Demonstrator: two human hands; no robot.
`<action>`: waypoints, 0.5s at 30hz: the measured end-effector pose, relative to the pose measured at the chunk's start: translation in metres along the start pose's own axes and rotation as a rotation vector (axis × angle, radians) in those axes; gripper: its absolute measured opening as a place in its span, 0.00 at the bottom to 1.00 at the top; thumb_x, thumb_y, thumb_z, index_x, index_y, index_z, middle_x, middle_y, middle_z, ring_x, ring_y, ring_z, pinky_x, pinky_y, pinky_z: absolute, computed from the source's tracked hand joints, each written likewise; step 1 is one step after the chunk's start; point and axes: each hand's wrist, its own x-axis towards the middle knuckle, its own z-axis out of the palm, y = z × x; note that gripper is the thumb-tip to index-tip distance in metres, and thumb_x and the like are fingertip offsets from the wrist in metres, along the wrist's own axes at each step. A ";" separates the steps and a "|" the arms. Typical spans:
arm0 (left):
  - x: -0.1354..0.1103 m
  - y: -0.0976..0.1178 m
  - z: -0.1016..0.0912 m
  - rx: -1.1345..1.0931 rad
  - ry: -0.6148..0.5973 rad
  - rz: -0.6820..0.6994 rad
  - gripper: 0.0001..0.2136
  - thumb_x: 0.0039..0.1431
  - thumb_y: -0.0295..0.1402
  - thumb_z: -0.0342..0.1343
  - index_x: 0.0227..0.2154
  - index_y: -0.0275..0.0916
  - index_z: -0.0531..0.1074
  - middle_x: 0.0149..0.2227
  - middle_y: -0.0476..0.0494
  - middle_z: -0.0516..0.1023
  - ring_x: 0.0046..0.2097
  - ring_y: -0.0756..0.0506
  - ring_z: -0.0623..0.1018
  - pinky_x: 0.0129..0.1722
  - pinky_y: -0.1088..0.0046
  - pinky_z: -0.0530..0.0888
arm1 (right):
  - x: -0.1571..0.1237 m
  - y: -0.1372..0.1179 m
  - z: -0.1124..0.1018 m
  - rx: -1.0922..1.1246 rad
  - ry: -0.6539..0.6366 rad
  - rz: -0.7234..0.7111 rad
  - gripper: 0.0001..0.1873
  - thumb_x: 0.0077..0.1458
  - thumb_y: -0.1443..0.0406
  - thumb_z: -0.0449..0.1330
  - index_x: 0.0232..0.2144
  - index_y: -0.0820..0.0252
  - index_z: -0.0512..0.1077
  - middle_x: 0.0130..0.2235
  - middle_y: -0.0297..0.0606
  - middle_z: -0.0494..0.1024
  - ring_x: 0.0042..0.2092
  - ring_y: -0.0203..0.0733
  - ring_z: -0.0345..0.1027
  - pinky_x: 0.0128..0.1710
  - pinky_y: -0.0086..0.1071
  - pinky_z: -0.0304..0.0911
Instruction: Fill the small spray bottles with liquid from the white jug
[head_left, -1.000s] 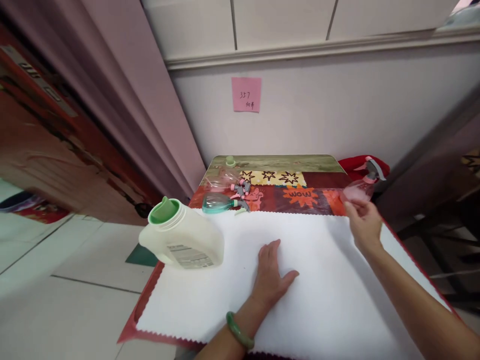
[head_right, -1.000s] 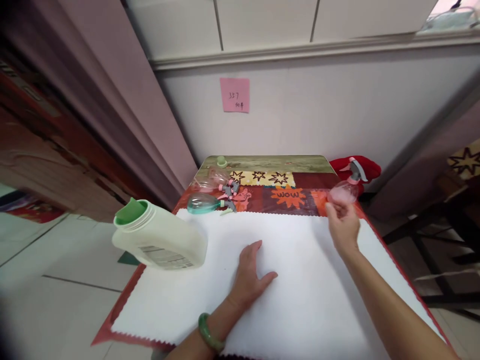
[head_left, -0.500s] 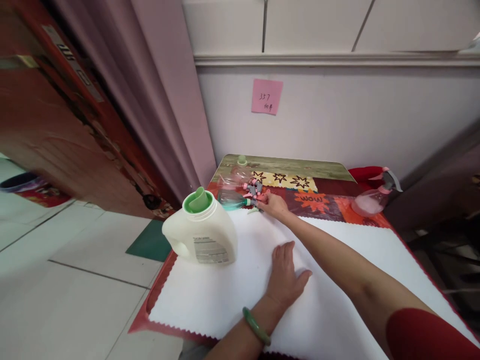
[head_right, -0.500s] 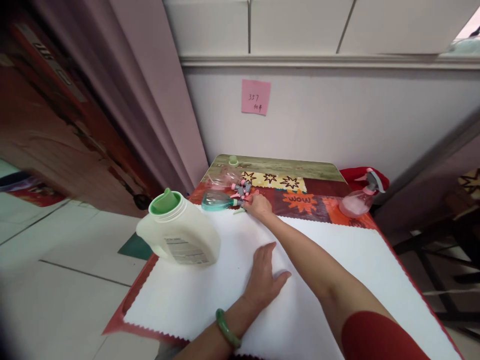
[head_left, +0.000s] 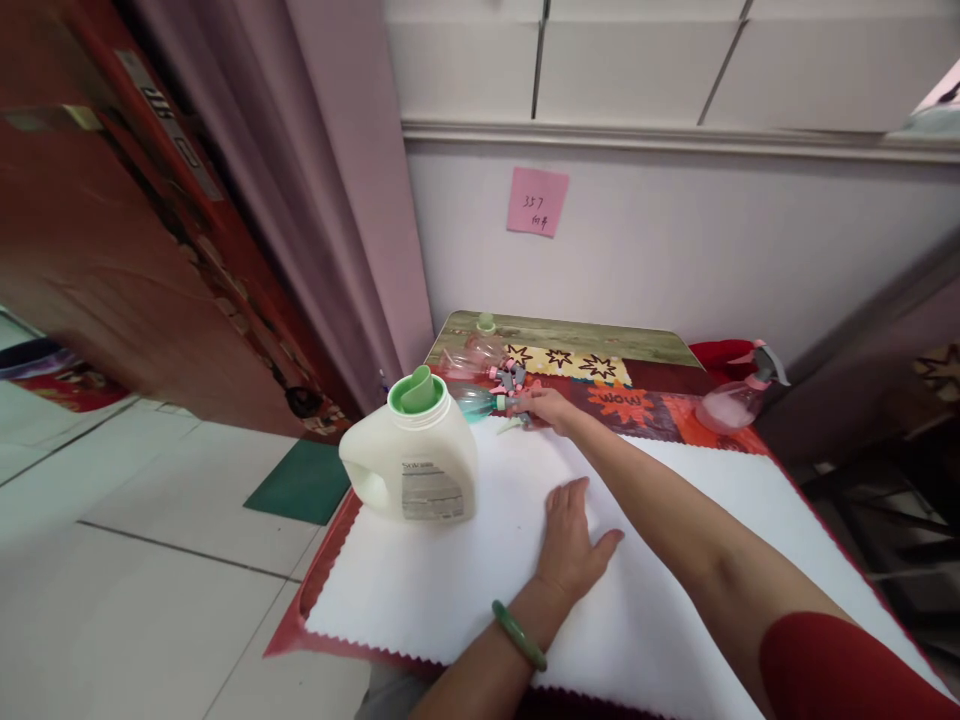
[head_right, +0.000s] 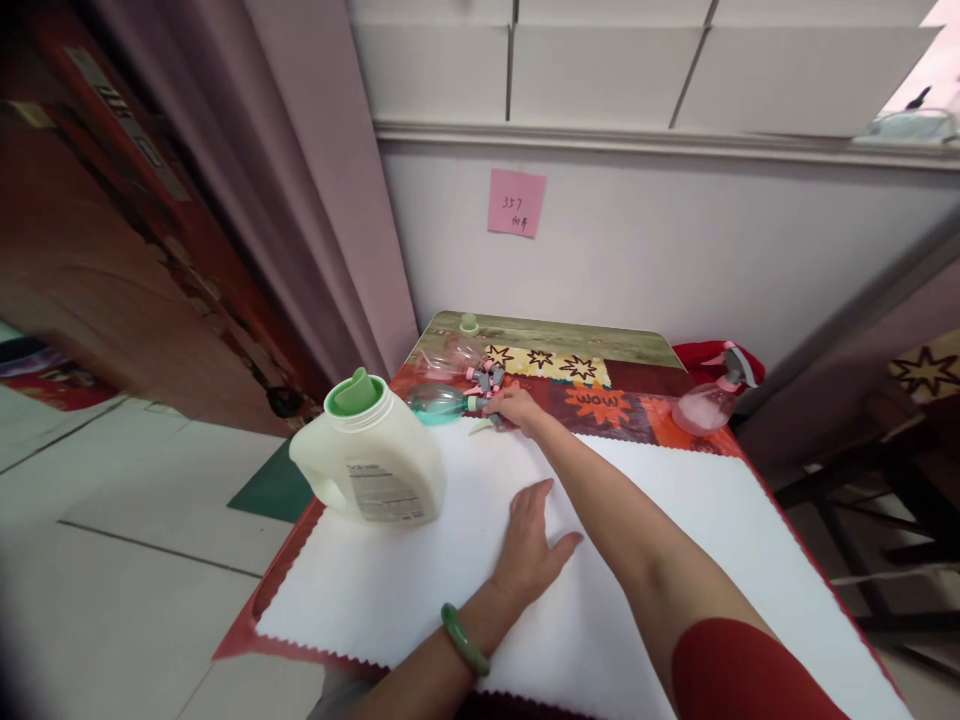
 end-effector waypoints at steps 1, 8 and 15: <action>0.000 0.000 0.000 -0.067 0.028 -0.022 0.33 0.50 0.35 0.66 0.59 0.39 0.65 0.58 0.32 0.71 0.61 0.29 0.68 0.64 0.39 0.59 | -0.010 0.000 -0.009 0.078 -0.008 0.017 0.19 0.35 0.58 0.74 0.22 0.56 0.67 0.23 0.33 0.75 0.27 0.41 0.72 0.31 0.38 0.75; 0.010 -0.004 -0.006 -0.407 0.237 -0.141 0.25 0.59 0.43 0.60 0.56 0.39 0.64 0.55 0.33 0.70 0.51 0.39 0.75 0.58 0.50 0.68 | -0.099 0.021 -0.112 0.417 0.210 0.016 0.21 0.37 0.53 0.72 0.31 0.55 0.72 0.30 0.32 0.79 0.32 0.38 0.73 0.35 0.33 0.73; 0.019 -0.005 -0.017 -0.816 0.202 -0.283 0.37 0.60 0.54 0.56 0.67 0.49 0.48 0.67 0.29 0.55 0.62 0.34 0.70 0.52 0.52 0.74 | -0.172 0.038 -0.172 0.443 0.339 -0.010 0.21 0.36 0.53 0.76 0.30 0.60 0.78 0.26 0.35 0.79 0.28 0.38 0.70 0.32 0.32 0.67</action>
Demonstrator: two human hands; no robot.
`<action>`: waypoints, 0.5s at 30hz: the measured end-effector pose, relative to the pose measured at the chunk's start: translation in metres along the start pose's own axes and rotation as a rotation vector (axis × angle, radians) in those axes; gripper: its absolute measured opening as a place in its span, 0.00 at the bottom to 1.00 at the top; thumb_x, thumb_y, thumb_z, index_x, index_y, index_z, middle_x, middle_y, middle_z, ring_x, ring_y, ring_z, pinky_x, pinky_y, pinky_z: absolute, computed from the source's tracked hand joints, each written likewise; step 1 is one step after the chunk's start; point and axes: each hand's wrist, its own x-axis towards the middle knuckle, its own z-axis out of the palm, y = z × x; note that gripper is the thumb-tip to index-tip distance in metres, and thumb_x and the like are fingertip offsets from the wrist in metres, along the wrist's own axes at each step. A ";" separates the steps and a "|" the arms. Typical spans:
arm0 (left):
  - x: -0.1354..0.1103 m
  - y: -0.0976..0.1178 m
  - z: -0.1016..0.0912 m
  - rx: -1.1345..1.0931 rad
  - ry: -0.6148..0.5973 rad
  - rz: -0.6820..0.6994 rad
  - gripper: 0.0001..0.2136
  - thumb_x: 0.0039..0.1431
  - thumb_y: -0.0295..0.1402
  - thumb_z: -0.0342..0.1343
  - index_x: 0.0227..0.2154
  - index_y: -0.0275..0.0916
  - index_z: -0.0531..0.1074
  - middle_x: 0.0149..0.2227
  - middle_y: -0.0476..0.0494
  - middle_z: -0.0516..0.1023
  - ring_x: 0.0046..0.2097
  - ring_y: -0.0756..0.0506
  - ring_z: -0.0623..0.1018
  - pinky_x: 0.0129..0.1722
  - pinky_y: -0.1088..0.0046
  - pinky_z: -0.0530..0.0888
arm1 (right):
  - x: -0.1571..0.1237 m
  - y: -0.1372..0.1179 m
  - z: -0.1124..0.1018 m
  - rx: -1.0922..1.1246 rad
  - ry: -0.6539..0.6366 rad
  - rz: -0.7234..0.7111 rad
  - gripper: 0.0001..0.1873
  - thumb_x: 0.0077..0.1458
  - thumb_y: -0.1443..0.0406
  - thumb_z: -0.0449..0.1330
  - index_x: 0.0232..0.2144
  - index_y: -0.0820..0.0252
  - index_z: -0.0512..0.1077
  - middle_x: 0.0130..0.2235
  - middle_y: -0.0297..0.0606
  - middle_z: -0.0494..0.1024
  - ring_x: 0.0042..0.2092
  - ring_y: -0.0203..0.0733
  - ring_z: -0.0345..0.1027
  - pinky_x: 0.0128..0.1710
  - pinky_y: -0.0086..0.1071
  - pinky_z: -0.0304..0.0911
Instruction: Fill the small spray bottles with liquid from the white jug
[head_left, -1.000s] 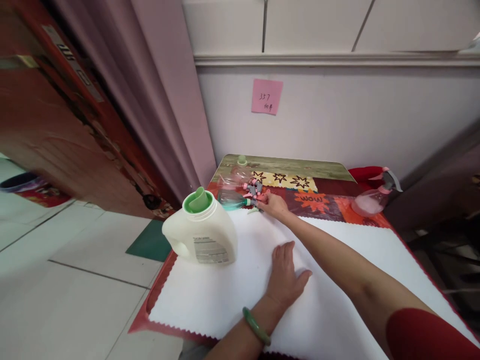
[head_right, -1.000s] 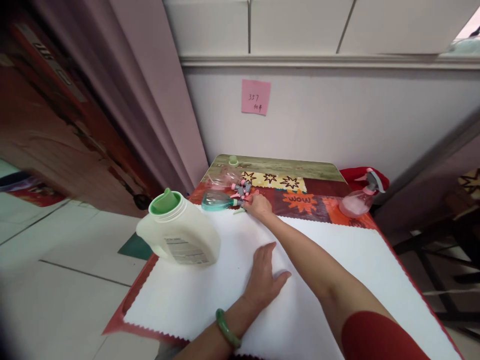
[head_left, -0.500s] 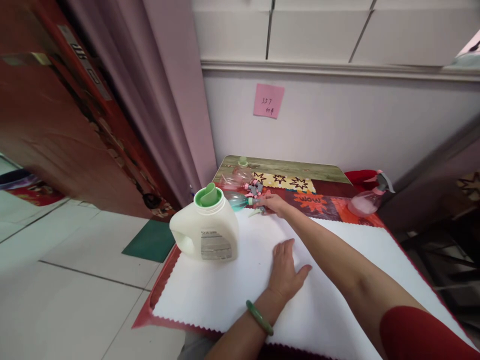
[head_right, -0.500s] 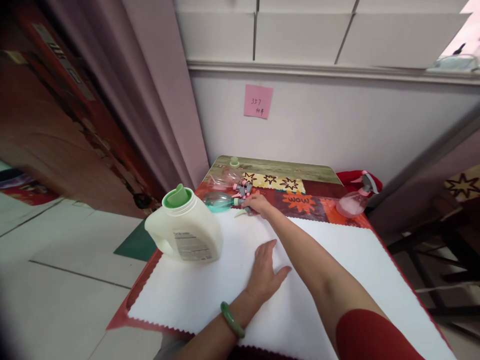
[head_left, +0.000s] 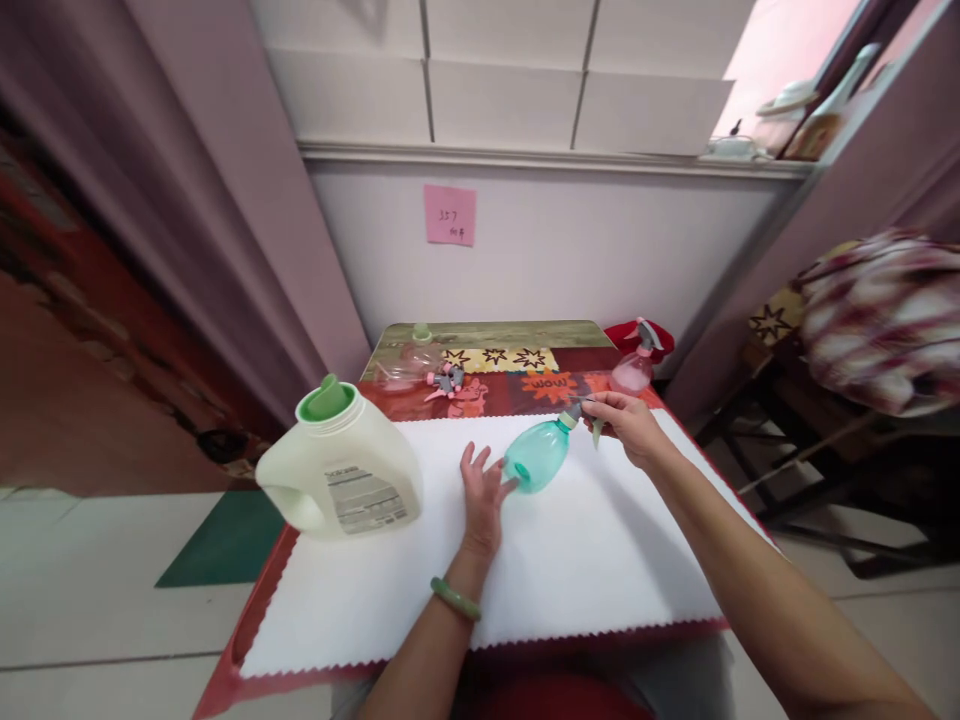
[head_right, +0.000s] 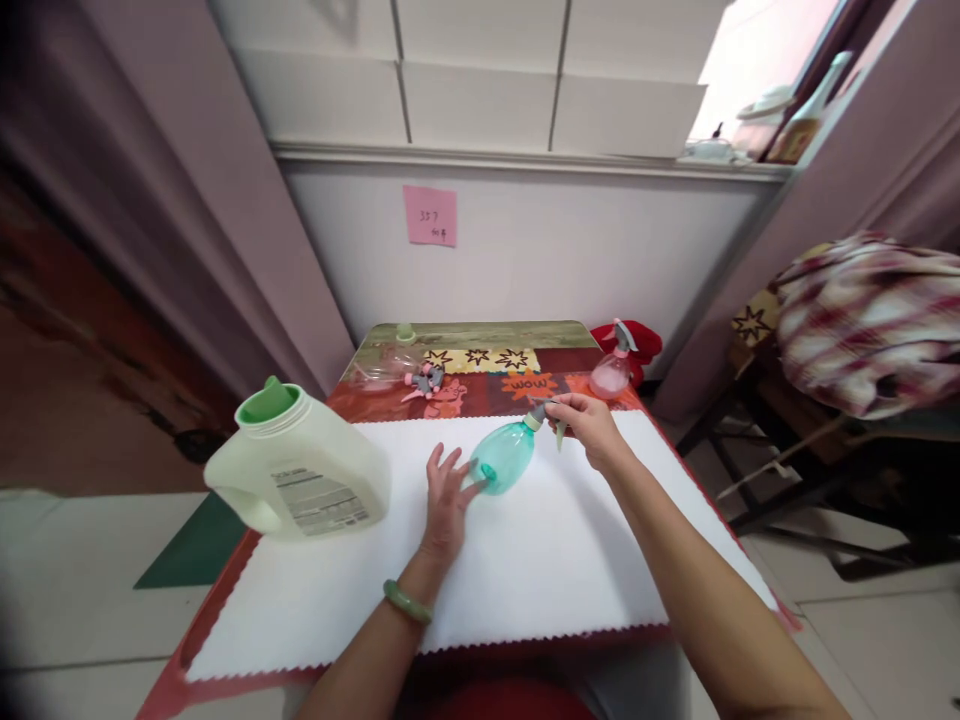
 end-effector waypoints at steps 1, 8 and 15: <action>-0.001 0.002 0.002 -0.031 -0.048 -0.032 0.41 0.56 0.55 0.60 0.67 0.50 0.49 0.67 0.29 0.56 0.62 0.33 0.70 0.50 0.52 0.76 | -0.005 -0.001 0.000 0.001 0.021 -0.003 0.21 0.35 0.53 0.76 0.29 0.60 0.78 0.26 0.35 0.79 0.28 0.37 0.70 0.31 0.32 0.67; -0.008 0.013 0.011 -0.187 -0.163 -0.177 0.37 0.40 0.33 0.75 0.55 0.48 0.67 0.55 0.39 0.71 0.53 0.38 0.74 0.47 0.54 0.78 | -0.025 0.007 0.027 0.167 0.062 -0.056 0.24 0.38 0.50 0.76 0.34 0.58 0.77 0.29 0.36 0.80 0.30 0.41 0.73 0.35 0.36 0.70; -0.009 0.025 0.004 -0.265 -0.239 -0.249 0.24 0.55 0.40 0.66 0.54 0.43 0.70 0.52 0.37 0.76 0.49 0.39 0.77 0.44 0.57 0.78 | -0.052 0.054 0.050 0.040 -0.166 -0.258 0.46 0.38 0.56 0.78 0.59 0.50 0.66 0.57 0.44 0.76 0.56 0.53 0.73 0.60 0.49 0.63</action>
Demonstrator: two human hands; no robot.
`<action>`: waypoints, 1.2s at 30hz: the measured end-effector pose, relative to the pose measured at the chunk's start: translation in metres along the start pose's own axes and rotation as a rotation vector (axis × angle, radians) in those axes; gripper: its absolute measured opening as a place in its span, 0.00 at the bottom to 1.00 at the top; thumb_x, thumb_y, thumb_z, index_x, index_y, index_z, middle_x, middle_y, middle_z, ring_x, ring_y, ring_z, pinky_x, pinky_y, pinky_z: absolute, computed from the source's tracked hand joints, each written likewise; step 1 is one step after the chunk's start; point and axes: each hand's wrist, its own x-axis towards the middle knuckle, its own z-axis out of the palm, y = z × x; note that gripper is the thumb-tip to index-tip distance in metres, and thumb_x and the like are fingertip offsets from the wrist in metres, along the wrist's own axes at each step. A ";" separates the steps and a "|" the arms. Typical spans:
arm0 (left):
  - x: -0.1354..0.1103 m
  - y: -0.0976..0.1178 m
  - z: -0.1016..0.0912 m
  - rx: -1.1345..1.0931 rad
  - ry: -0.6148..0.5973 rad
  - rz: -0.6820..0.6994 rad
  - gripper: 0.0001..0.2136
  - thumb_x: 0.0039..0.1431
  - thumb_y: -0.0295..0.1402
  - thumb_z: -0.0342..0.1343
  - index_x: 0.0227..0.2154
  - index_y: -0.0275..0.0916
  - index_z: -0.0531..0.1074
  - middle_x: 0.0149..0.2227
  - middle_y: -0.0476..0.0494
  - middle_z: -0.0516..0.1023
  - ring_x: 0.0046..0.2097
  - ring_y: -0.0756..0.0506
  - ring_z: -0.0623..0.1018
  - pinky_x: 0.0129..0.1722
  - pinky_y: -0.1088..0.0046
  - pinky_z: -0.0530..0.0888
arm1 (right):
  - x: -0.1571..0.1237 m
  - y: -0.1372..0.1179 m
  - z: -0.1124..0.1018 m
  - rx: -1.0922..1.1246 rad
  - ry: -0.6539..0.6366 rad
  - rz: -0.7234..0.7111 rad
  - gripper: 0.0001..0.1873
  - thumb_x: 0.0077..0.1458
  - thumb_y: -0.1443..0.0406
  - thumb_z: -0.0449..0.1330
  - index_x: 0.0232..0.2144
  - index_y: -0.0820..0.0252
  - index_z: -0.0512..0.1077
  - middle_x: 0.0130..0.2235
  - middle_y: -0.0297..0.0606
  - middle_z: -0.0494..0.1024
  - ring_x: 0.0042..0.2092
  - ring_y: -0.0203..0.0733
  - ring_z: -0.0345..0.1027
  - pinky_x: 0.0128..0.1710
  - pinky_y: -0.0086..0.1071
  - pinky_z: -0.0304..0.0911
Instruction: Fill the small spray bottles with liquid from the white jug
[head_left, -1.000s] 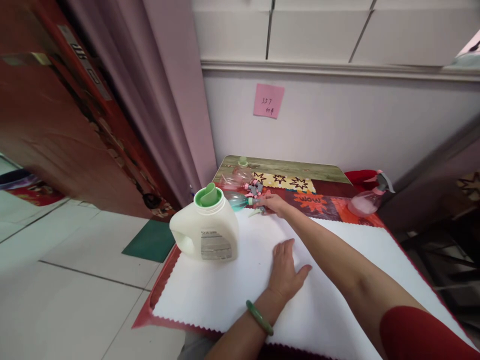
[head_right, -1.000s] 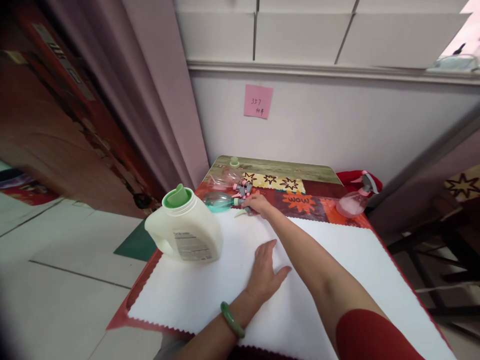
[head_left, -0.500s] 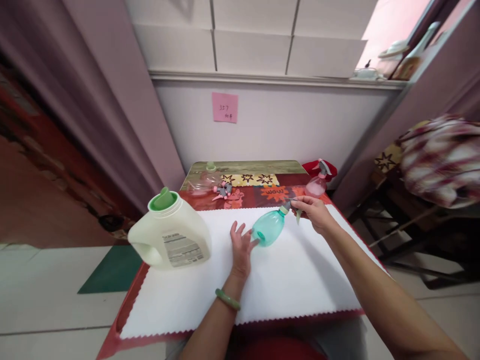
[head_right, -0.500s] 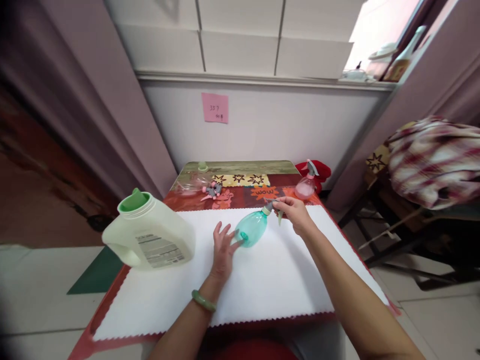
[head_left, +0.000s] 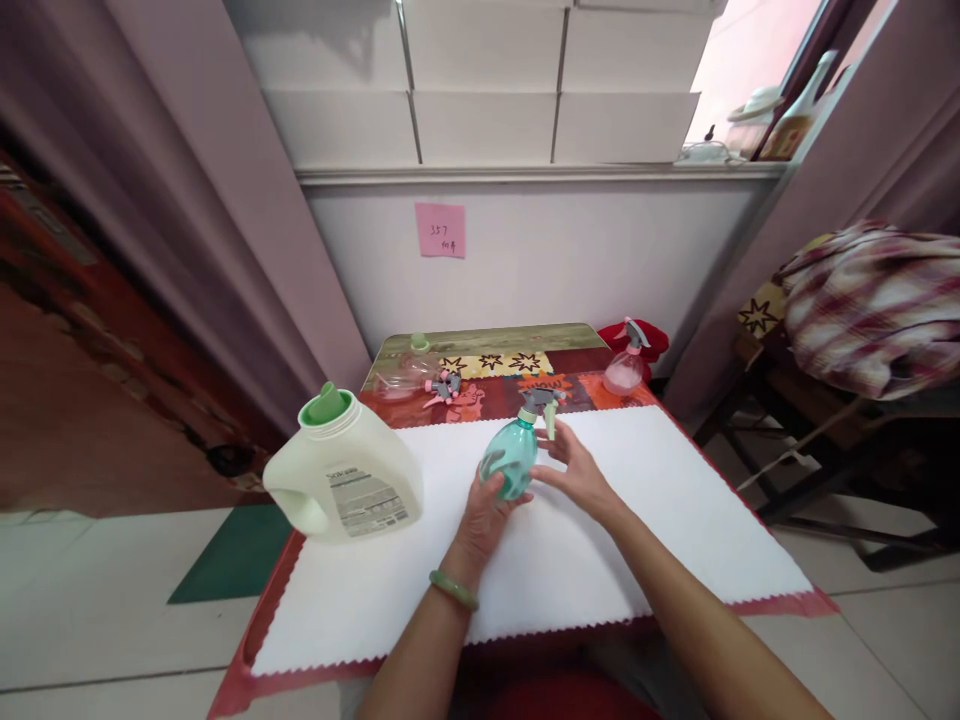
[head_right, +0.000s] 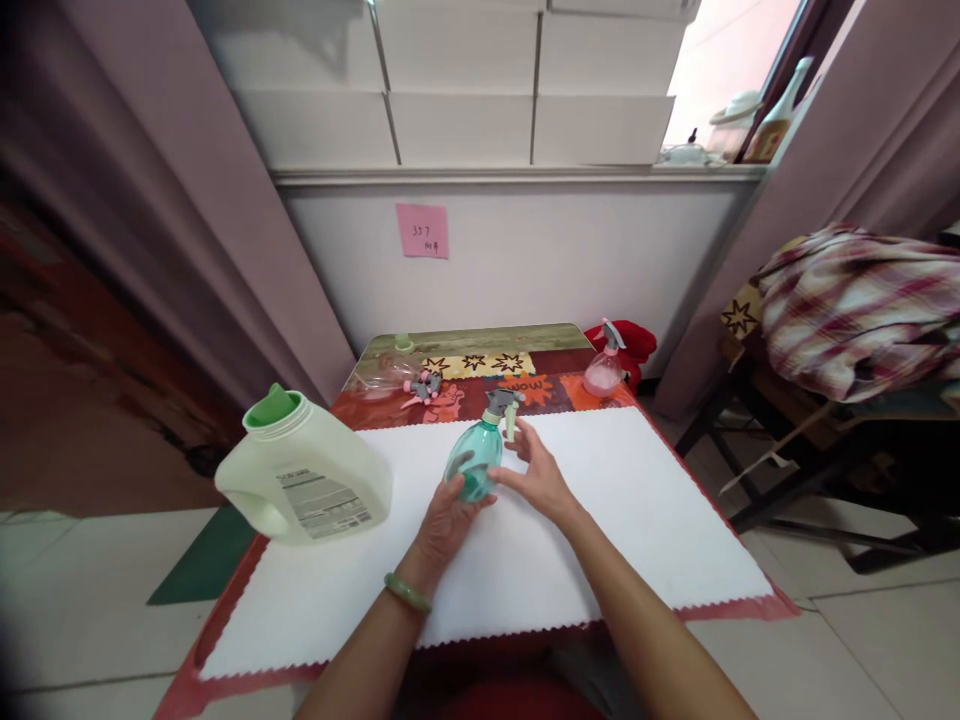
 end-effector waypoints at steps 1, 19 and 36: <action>-0.001 0.001 0.000 -0.003 -0.018 -0.015 0.24 0.55 0.40 0.66 0.54 0.42 0.71 0.52 0.37 0.76 0.48 0.39 0.78 0.44 0.57 0.78 | -0.003 0.003 0.004 -0.034 -0.030 -0.009 0.45 0.39 0.56 0.78 0.59 0.51 0.67 0.58 0.44 0.76 0.56 0.54 0.72 0.60 0.49 0.62; 0.005 -0.006 0.005 0.036 -0.080 0.039 0.43 0.40 0.29 0.74 0.61 0.51 0.64 0.60 0.40 0.71 0.55 0.39 0.75 0.52 0.60 0.73 | 0.023 -0.021 0.039 0.307 0.565 0.161 0.23 0.43 0.45 0.71 0.21 0.59 0.76 0.28 0.40 0.82 0.26 0.39 0.68 0.27 0.33 0.62; 0.007 -0.004 0.001 -0.014 -0.172 -0.183 0.46 0.53 0.72 0.39 0.43 0.29 0.78 0.33 0.28 0.82 0.30 0.37 0.81 0.28 0.61 0.76 | 0.021 -0.037 0.048 0.231 0.239 0.029 0.24 0.50 0.44 0.67 0.21 0.58 0.76 0.29 0.40 0.82 0.33 0.45 0.75 0.34 0.35 0.67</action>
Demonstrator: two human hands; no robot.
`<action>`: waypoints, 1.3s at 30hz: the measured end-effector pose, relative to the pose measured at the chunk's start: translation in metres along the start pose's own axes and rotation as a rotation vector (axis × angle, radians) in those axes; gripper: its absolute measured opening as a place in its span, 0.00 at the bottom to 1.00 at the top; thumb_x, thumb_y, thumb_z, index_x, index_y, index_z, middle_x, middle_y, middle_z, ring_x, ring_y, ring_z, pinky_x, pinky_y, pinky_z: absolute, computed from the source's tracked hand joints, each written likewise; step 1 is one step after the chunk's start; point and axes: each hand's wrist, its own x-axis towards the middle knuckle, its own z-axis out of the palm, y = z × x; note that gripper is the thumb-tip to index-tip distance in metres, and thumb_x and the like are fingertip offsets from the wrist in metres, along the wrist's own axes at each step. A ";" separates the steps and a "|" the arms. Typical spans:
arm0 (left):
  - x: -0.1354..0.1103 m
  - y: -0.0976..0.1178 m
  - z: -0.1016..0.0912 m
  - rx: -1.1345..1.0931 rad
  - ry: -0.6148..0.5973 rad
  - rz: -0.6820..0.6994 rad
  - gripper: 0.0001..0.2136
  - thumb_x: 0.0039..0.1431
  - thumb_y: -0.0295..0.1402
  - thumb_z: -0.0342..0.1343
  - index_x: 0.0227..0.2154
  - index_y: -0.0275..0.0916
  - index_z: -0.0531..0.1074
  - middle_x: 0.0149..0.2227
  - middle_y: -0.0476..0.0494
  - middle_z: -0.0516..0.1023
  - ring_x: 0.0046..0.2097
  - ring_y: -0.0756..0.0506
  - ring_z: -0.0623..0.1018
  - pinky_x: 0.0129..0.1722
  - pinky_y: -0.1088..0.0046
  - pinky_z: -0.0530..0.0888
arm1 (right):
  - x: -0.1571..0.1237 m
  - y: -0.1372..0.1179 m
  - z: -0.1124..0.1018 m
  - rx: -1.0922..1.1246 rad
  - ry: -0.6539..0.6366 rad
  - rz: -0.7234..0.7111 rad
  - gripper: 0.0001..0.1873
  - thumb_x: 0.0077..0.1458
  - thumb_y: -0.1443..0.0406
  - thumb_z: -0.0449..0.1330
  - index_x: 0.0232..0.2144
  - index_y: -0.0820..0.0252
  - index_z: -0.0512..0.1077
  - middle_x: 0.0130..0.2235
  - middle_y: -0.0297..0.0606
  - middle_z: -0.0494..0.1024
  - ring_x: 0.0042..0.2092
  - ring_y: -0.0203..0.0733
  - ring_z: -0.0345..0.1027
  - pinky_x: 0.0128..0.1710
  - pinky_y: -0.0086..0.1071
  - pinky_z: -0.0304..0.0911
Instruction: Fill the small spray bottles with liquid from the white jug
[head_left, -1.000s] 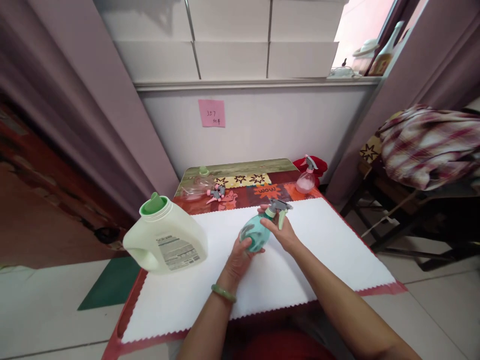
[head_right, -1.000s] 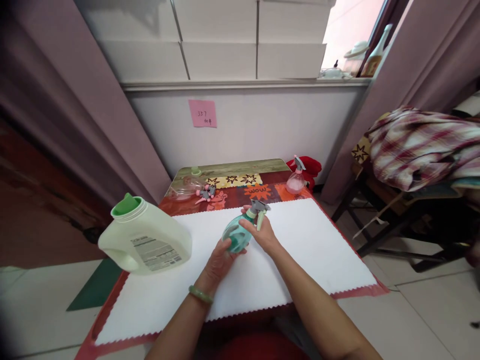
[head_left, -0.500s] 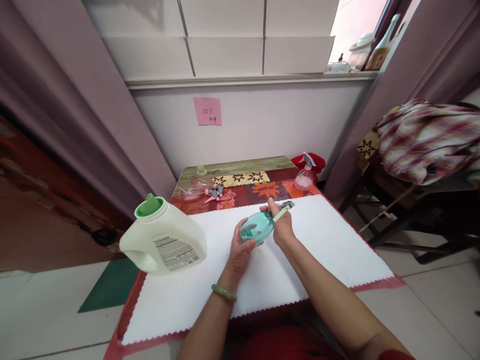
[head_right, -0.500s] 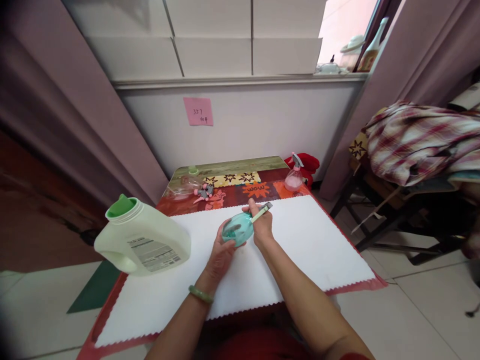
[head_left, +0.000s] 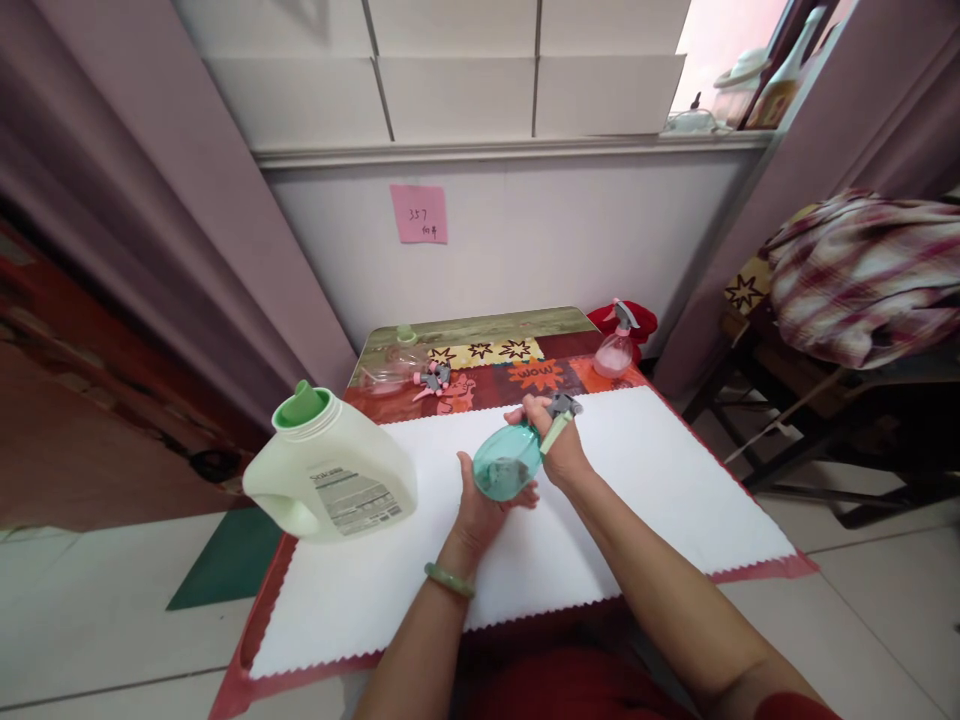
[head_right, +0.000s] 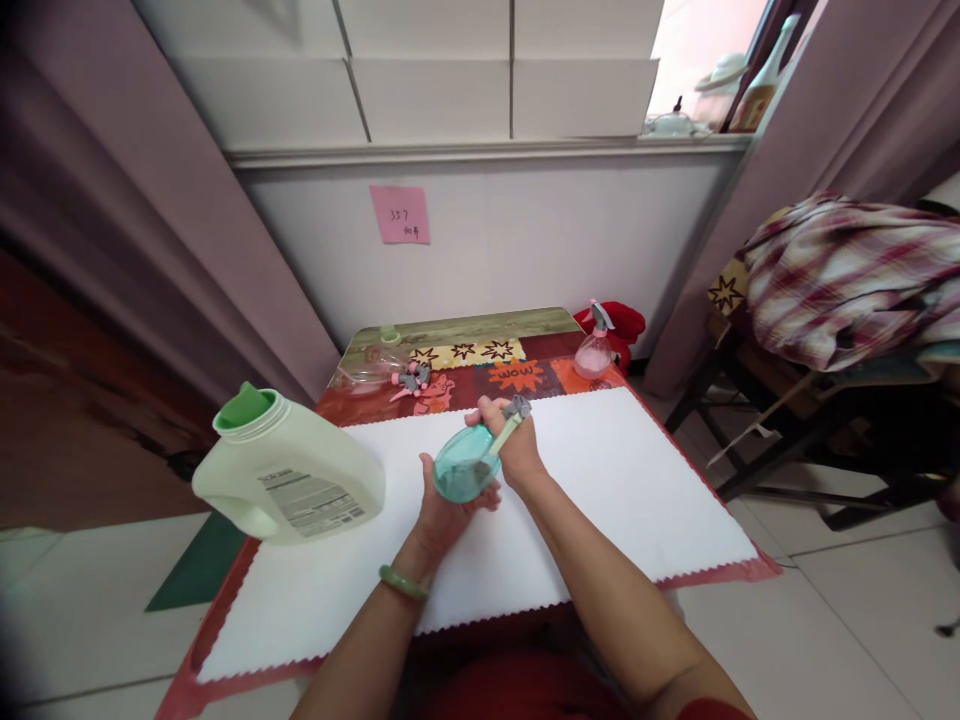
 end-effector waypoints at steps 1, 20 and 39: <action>0.000 0.001 0.002 -0.023 0.012 0.036 0.44 0.53 0.71 0.42 0.47 0.31 0.77 0.41 0.27 0.82 0.39 0.35 0.82 0.37 0.58 0.77 | 0.002 0.000 0.000 -0.008 0.062 0.002 0.24 0.50 0.44 0.66 0.21 0.58 0.75 0.28 0.40 0.82 0.31 0.43 0.73 0.32 0.34 0.65; 0.000 0.003 0.007 -0.062 0.035 0.107 0.35 0.48 0.48 0.71 0.59 0.45 0.69 0.61 0.36 0.72 0.60 0.34 0.73 0.54 0.54 0.73 | 0.009 0.012 -0.009 0.000 0.289 0.015 0.24 0.49 0.43 0.67 0.21 0.57 0.74 0.25 0.37 0.79 0.27 0.39 0.67 0.29 0.33 0.60; -0.002 0.003 0.005 -0.037 0.048 0.108 0.30 0.50 0.40 0.71 0.56 0.44 0.70 0.55 0.38 0.77 0.52 0.37 0.78 0.46 0.58 0.77 | 0.006 0.009 -0.007 0.007 0.232 0.076 0.26 0.46 0.42 0.68 0.20 0.58 0.74 0.26 0.38 0.80 0.27 0.40 0.67 0.27 0.33 0.60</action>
